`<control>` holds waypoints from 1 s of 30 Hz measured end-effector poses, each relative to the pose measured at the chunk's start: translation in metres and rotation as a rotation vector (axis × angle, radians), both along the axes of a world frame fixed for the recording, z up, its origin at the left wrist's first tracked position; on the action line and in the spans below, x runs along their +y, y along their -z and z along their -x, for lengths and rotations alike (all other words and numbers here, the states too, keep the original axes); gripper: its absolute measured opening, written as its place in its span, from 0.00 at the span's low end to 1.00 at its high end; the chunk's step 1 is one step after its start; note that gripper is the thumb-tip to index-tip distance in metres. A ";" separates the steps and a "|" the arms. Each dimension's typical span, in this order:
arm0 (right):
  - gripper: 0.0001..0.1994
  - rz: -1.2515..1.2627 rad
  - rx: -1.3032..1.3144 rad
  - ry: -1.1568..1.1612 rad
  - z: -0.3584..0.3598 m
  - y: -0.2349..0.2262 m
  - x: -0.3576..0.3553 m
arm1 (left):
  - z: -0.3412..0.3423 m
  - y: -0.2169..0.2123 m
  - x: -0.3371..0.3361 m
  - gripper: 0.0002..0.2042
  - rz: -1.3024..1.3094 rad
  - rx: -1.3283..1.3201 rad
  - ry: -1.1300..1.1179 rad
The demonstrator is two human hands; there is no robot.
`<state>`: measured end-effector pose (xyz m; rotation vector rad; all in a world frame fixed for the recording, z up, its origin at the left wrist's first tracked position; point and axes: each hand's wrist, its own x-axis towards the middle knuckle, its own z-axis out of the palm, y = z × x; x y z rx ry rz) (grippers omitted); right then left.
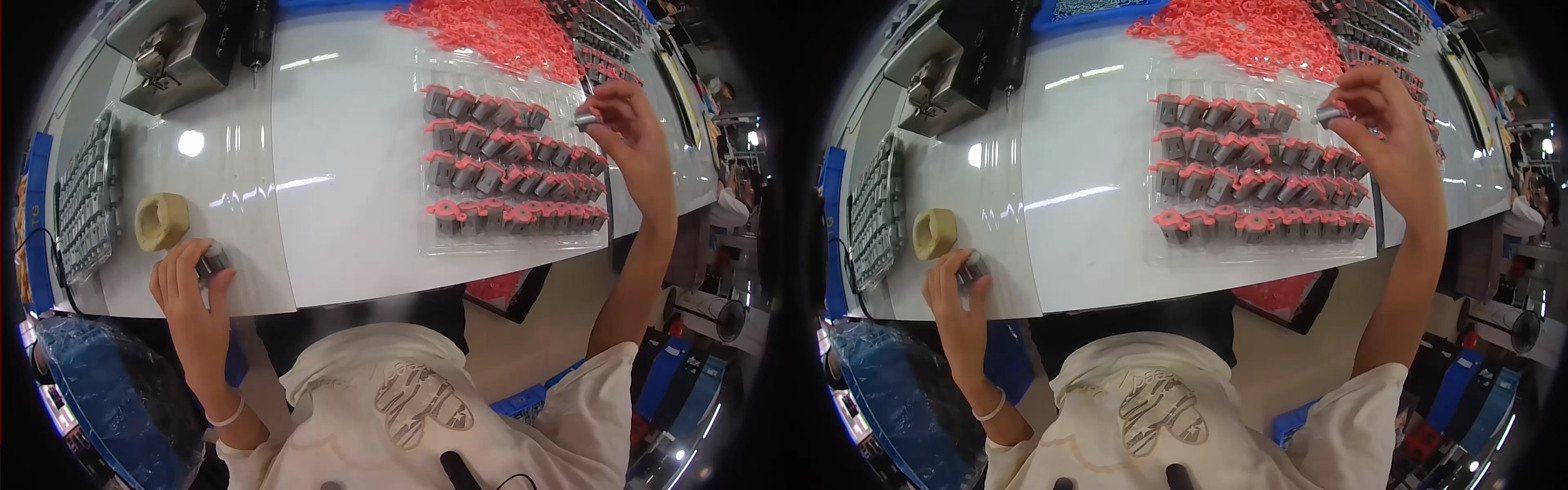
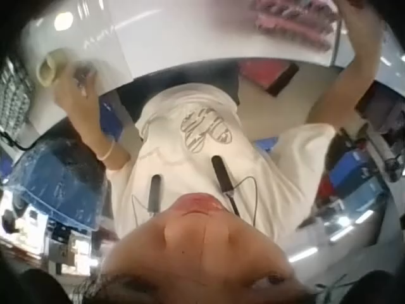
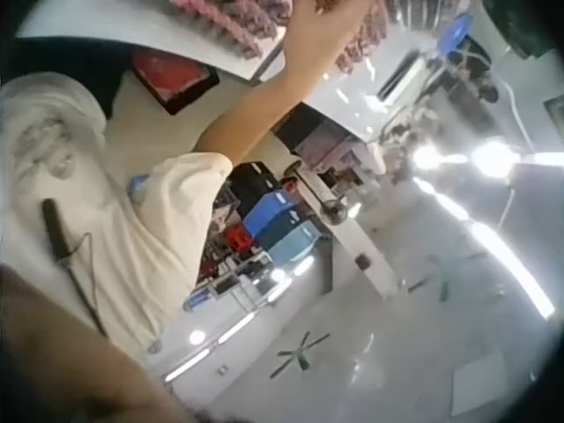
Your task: Assemble small electric motors by attaching pink plastic caps and organizing them into trays.
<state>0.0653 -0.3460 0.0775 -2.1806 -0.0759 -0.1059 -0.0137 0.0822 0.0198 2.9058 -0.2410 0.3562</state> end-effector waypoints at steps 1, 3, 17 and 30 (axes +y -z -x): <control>0.14 0.101 0.012 -0.044 -0.009 0.004 -0.008 | 0.001 0.003 0.000 0.13 0.016 -0.006 -0.018; 0.12 0.204 0.030 -0.081 -0.021 0.010 -0.021 | -0.002 0.005 -0.003 0.13 0.026 -0.025 0.010; 0.08 -0.021 0.131 -0.009 -0.018 0.040 -0.016 | 0.000 0.023 -0.019 0.14 0.553 -0.182 0.076; 0.07 0.329 0.075 -0.204 -0.054 0.015 -0.045 | 0.010 0.016 -0.050 0.13 1.246 0.159 0.162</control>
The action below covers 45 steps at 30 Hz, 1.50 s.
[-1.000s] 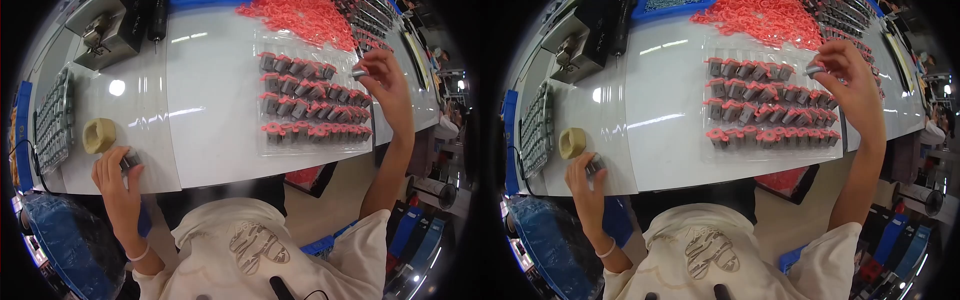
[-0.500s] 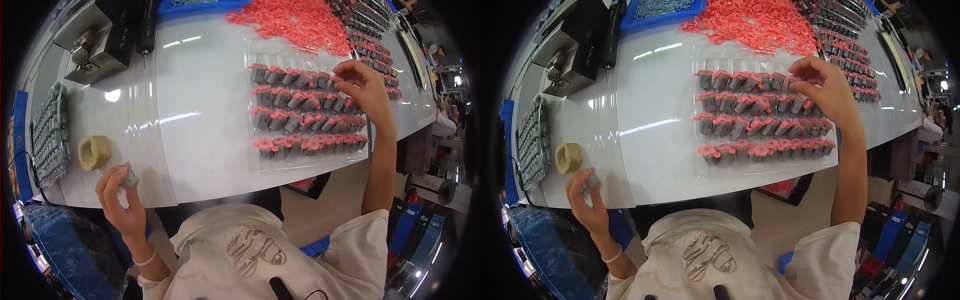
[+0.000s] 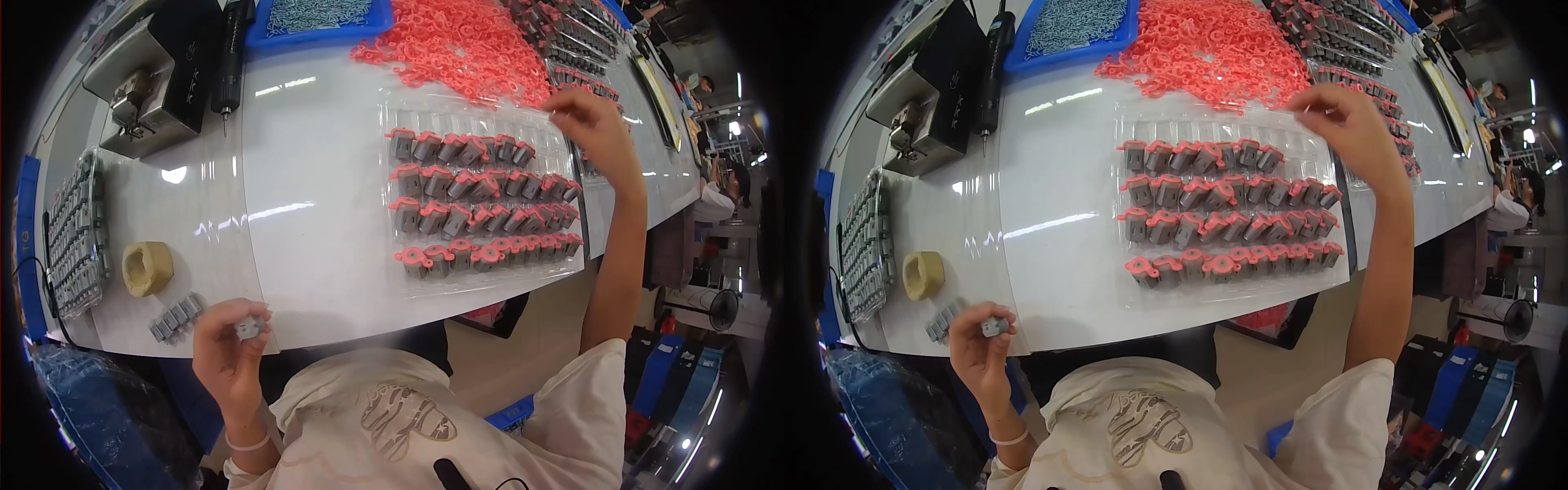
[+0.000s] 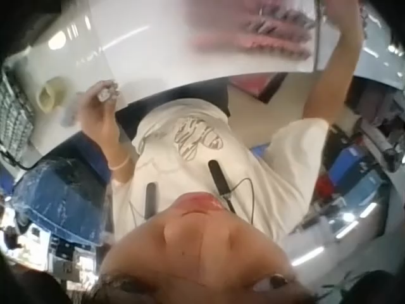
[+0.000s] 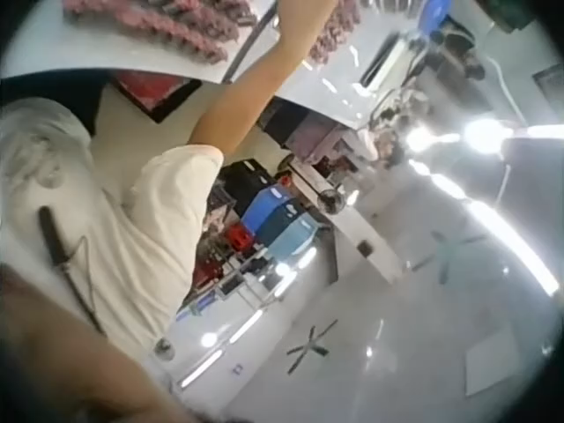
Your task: Assemble small electric motors by attaching pink plastic caps and organizing them into trays.
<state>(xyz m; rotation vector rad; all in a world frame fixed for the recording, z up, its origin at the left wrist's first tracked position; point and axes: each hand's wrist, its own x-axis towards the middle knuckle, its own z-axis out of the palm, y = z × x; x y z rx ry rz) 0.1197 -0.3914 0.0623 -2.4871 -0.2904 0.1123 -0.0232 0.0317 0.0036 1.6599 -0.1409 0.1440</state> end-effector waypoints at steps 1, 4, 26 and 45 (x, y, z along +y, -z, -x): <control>0.07 0.027 -0.094 0.101 -0.014 0.002 -0.013 | 0.000 -0.002 -0.004 0.13 0.055 0.032 0.036; 0.08 0.115 -0.262 0.204 -0.058 0.017 -0.034 | 0.000 -0.003 -0.013 0.13 0.127 0.086 0.079; 0.08 -0.085 -0.234 0.232 -0.060 -0.001 0.009 | 0.003 0.004 -0.018 0.11 0.466 0.192 0.203; 0.10 -0.768 0.197 -0.275 0.088 -0.008 0.196 | 0.005 0.003 -0.041 0.13 0.670 0.318 0.279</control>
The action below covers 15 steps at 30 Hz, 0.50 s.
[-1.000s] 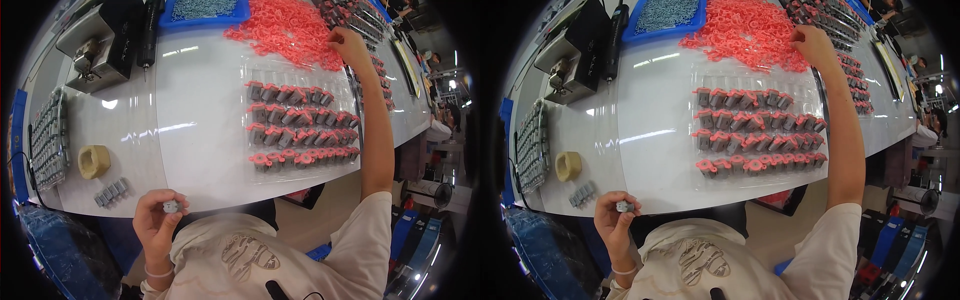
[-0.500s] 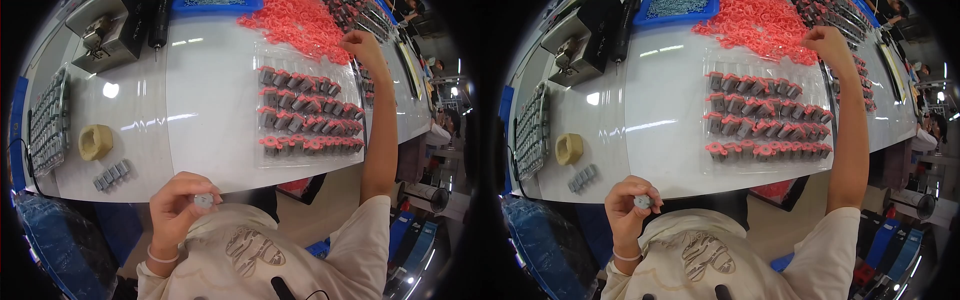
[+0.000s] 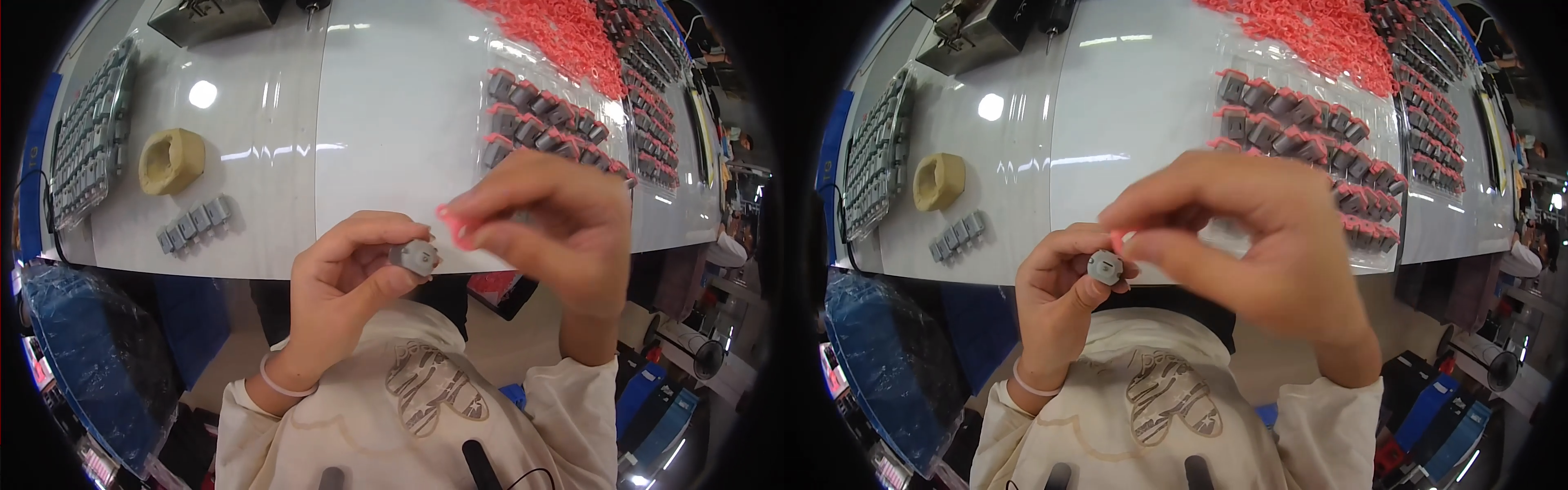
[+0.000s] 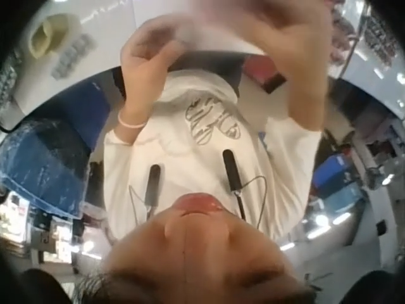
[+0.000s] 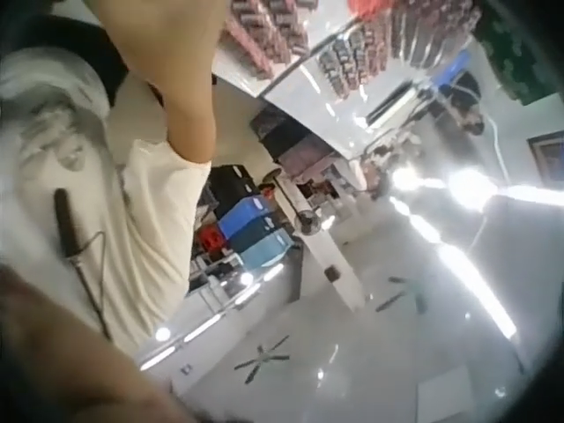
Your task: Assemble small electric motors by attaching pink plastic caps and organizing them into trays.
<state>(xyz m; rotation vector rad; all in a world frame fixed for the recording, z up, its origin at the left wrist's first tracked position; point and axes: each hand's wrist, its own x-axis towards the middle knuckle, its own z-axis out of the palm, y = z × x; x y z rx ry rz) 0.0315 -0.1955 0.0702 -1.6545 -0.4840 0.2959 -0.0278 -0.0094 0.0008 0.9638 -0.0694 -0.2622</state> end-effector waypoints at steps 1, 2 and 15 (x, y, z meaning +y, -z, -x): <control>0.10 -0.002 0.009 0.002 0.007 0.004 0.004 | 0.001 -0.003 -0.003 0.13 -0.002 0.009 0.002; 0.10 0.012 -0.011 0.031 0.013 0.007 0.007 | 0.001 -0.009 -0.005 0.13 0.041 0.049 -0.001; 0.13 0.170 -0.271 0.032 0.036 0.017 0.010 | 0.015 0.003 -0.001 0.12 0.129 -0.052 0.019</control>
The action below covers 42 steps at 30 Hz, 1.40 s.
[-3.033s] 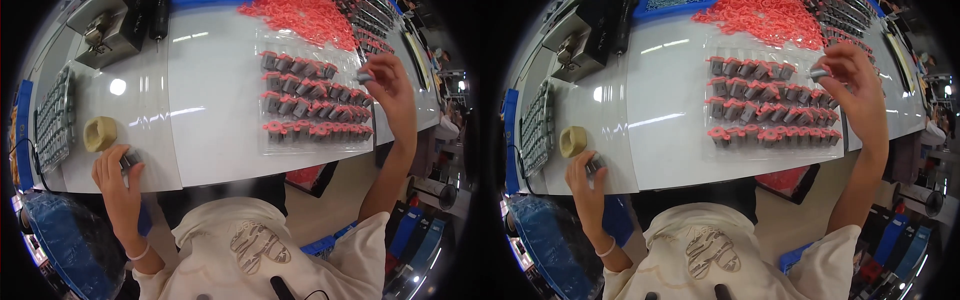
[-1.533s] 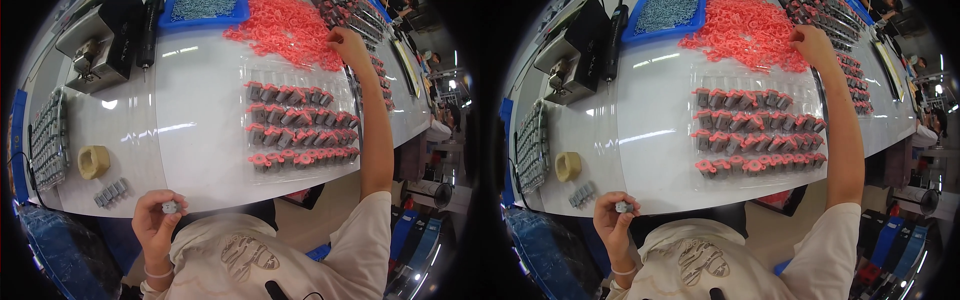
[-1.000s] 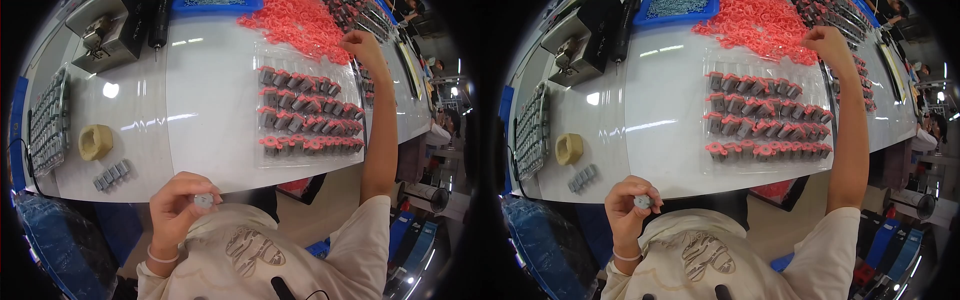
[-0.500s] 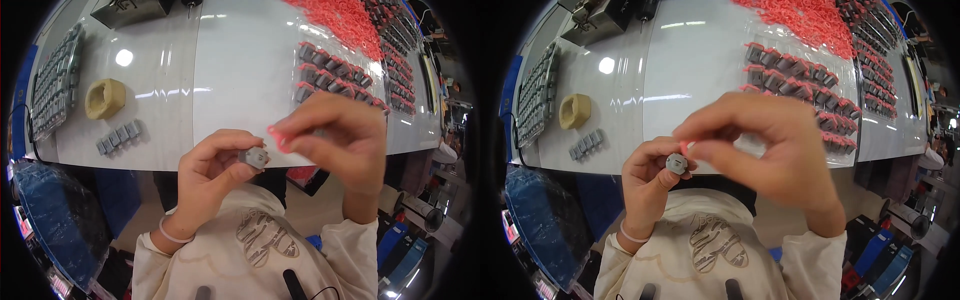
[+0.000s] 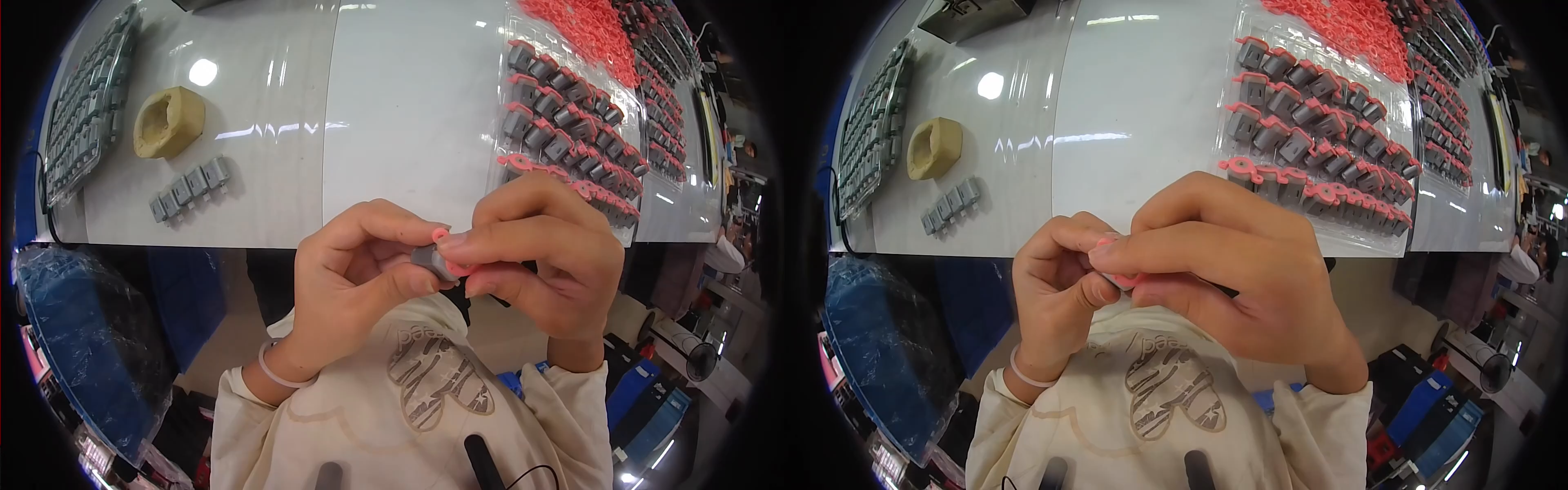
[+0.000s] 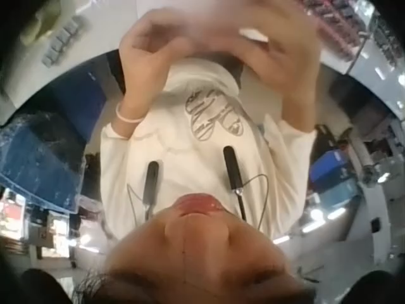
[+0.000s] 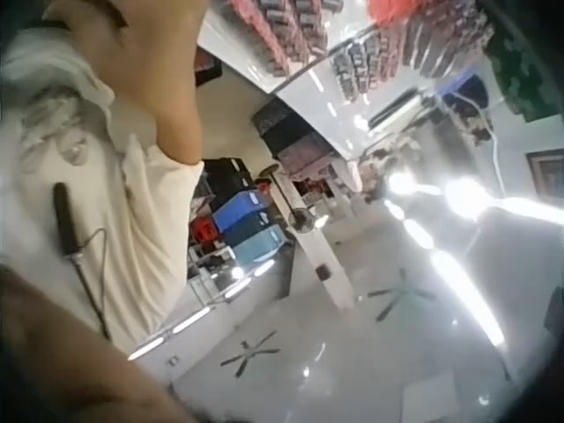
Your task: Assemble small electric motors by attaching pink plastic caps and organizing them into trays.
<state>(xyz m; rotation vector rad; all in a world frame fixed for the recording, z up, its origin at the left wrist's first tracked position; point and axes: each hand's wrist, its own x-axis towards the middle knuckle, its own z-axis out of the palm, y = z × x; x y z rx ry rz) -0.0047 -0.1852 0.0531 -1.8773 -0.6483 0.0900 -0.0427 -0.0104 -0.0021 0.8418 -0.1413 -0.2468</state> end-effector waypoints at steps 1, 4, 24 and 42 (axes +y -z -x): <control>0.13 -0.032 0.033 -0.001 0.000 0.001 -0.001 | 0.000 0.000 -0.001 0.12 0.000 0.001 -0.001; 0.14 -0.004 -0.007 -0.014 0.002 0.002 -0.002 | 0.001 -0.001 -0.001 0.12 0.006 -0.019 -0.005; 0.16 0.003 -0.256 -0.157 -0.006 0.011 -0.018 | 0.004 -0.006 -0.005 0.20 -0.086 0.023 0.094; 0.15 -0.016 -0.200 -0.124 -0.004 0.017 -0.017 | 0.011 -0.003 -0.005 0.18 -0.164 -0.039 0.022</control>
